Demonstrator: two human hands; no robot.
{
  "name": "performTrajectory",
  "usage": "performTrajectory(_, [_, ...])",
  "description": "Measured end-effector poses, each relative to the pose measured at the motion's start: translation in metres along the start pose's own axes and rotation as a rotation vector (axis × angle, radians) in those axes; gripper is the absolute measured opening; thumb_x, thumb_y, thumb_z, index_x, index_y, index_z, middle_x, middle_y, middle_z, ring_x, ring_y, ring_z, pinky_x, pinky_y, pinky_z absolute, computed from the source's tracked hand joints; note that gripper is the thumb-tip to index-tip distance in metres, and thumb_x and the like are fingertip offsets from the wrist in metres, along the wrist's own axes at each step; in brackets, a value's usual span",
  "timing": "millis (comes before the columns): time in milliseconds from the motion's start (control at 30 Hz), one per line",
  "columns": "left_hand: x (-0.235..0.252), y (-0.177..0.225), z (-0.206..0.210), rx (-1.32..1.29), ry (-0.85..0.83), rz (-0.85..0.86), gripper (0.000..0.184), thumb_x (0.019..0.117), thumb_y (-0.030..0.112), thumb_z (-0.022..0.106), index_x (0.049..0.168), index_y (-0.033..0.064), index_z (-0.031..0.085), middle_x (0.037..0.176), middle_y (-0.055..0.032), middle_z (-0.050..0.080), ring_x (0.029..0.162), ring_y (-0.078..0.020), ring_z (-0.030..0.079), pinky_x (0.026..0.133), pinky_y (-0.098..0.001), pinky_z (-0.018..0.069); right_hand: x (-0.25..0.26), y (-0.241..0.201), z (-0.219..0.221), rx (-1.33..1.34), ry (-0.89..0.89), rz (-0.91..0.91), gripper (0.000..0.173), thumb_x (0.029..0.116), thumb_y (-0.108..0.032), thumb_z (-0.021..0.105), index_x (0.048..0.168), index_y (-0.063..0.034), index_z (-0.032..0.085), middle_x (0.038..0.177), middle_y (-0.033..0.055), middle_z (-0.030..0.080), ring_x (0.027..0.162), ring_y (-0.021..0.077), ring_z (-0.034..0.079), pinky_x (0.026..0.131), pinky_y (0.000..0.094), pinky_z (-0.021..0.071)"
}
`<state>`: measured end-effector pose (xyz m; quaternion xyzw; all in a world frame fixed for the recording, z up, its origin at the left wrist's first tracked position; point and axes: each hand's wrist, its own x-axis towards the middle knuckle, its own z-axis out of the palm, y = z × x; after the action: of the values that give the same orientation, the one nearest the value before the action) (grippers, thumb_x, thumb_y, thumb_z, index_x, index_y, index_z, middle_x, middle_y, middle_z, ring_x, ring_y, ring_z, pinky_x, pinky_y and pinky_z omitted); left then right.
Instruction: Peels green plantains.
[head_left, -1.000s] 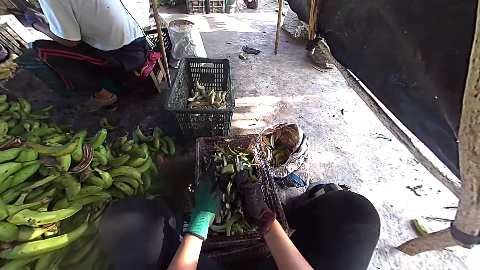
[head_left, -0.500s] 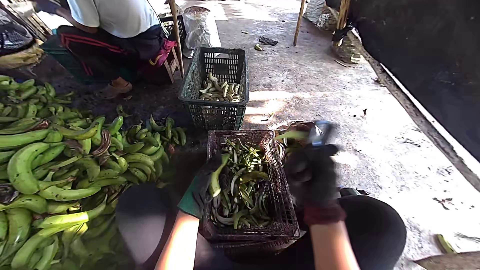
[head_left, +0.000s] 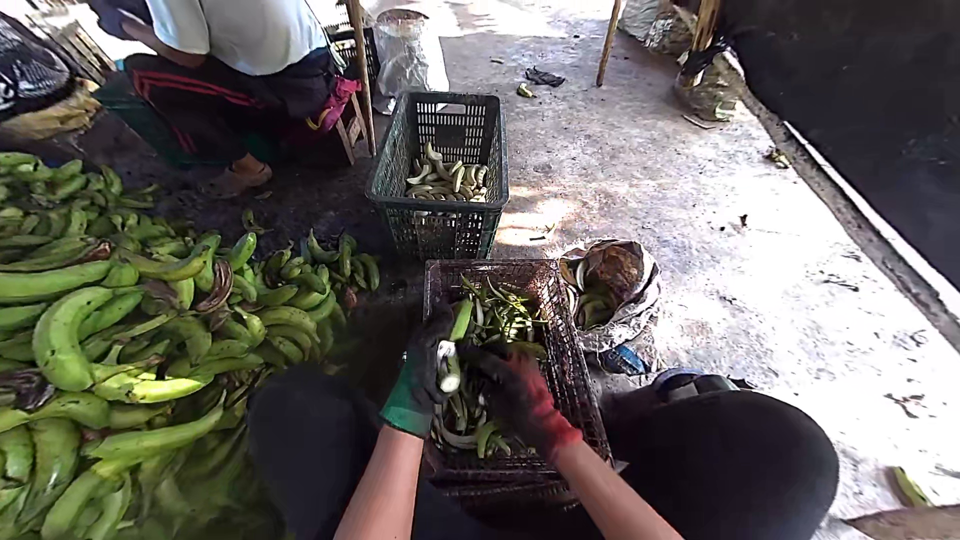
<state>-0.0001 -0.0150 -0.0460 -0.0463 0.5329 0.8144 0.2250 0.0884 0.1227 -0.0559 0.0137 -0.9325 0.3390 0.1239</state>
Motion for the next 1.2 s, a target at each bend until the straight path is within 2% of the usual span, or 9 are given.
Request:
performTrajectory(167, [-0.015, 0.001, 0.005, 0.21, 0.096, -0.052, 0.03, 0.1092, 0.021, 0.045, 0.13, 0.0021, 0.057, 0.095, -0.0043, 0.066, 0.075, -0.0045, 0.063, 0.065, -0.0214, 0.0551, 0.042, 0.019, -0.014, -0.022, 0.165, 0.416, 0.04, 0.1013, -0.022, 0.057, 0.141, -0.0234, 0.062, 0.125, 0.0149, 0.068, 0.112, 0.0341, 0.066, 0.095, 0.0578, 0.0519])
performTrajectory(367, [0.011, -0.003, 0.004, -0.021, 0.001, 0.113, 0.02, 0.1076, 0.01, 0.039, 0.117, 0.0013, 0.054, 0.084, -0.0008, 0.065, 0.072, -0.0042, 0.064, 0.064, -0.0209, 0.057, -0.011, -0.001, 0.02, 0.079, 0.142, 0.109, 0.032, 0.0889, -0.018, 0.067, 0.119, -0.023, 0.077, 0.11, 0.0148, 0.072, 0.097, 0.0352, 0.069, 0.082, 0.0611, 0.0543])
performTrajectory(433, [-0.006, -0.008, 0.012, 0.086, -0.006, 0.043, 0.025, 0.1073, 0.005, 0.041, 0.127, -0.0047, 0.053, 0.094, -0.0036, 0.063, 0.08, -0.0025, 0.061, 0.073, -0.0189, 0.0533, 0.023, 0.004, -0.006, -0.089, 0.188, 0.219, 0.033, 0.093, -0.018, 0.067, 0.124, -0.0244, 0.075, 0.114, 0.0212, 0.071, 0.106, 0.0445, 0.066, 0.09, 0.0682, 0.0481])
performTrajectory(567, [0.002, -0.011, 0.023, 0.127, 0.119, 0.156, 0.02, 0.1048, 0.002, 0.043, 0.122, -0.0036, 0.051, 0.086, 0.0026, 0.058, 0.075, 0.0042, 0.057, 0.07, -0.0133, 0.0507, 0.039, 0.015, -0.022, -0.005, 0.183, 0.371, 0.038, 0.1005, -0.025, 0.058, 0.137, -0.0279, 0.066, 0.122, 0.0142, 0.07, 0.11, 0.0352, 0.067, 0.093, 0.0619, 0.0506])
performTrajectory(700, [0.023, -0.003, 0.024, 0.211, 0.229, 0.242, 0.031, 0.1051, 0.003, 0.044, 0.135, -0.0081, 0.044, 0.106, -0.0069, 0.056, 0.09, 0.0007, 0.055, 0.081, -0.0153, 0.0475, -0.022, -0.001, 0.028, 0.079, 0.269, 0.177, 0.036, 0.0851, -0.015, 0.069, 0.12, -0.0153, 0.076, 0.115, 0.0202, 0.07, 0.105, 0.0436, 0.067, 0.088, 0.0666, 0.05])
performTrajectory(900, [-0.001, -0.01, 0.031, 0.481, -0.064, -0.002, 0.031, 0.1072, 0.011, 0.046, 0.133, -0.004, 0.053, 0.106, -0.0082, 0.061, 0.091, -0.0033, 0.057, 0.082, -0.0204, 0.0491, 0.051, 0.031, -0.036, -0.026, 0.048, 0.446, 0.04, 0.1034, -0.022, 0.052, 0.142, -0.0296, 0.061, 0.133, 0.0154, 0.064, 0.122, 0.0359, 0.06, 0.106, 0.0615, 0.0419])
performTrajectory(967, [0.005, -0.015, 0.035, 0.328, 0.062, 0.146, 0.028, 0.1064, 0.008, 0.043, 0.13, -0.0045, 0.051, 0.102, -0.0026, 0.057, 0.088, 0.0018, 0.055, 0.08, -0.0147, 0.0474, 0.044, 0.03, -0.024, 0.023, 0.136, 0.432, 0.041, 0.1022, -0.021, 0.053, 0.142, -0.0264, 0.062, 0.129, 0.0149, 0.067, 0.115, 0.0347, 0.065, 0.1, 0.0608, 0.0475])
performTrajectory(1100, [0.033, -0.025, 0.036, 0.11, 0.49, 0.448, 0.037, 0.1053, 0.006, 0.043, 0.139, -0.0113, 0.04, 0.123, -0.0161, 0.053, 0.105, -0.0073, 0.054, 0.094, -0.0198, 0.045, -0.017, 0.0, 0.041, 0.146, 0.256, 0.318, 0.045, 0.0902, -0.015, 0.063, 0.135, -0.0124, 0.068, 0.123, 0.0224, 0.067, 0.11, 0.0434, 0.065, 0.094, 0.0655, 0.0487])
performTrajectory(1200, [0.03, -0.024, 0.039, 0.102, 0.468, 0.437, 0.04, 0.1054, 0.01, 0.043, 0.142, -0.0058, 0.04, 0.118, -0.0123, 0.055, 0.099, -0.0061, 0.055, 0.088, -0.0209, 0.0479, -0.014, 0.007, 0.043, 0.126, 0.312, 0.225, 0.04, 0.0882, -0.014, 0.062, 0.127, -0.0095, 0.072, 0.118, 0.022, 0.069, 0.108, 0.0442, 0.065, 0.091, 0.0671, 0.0484])
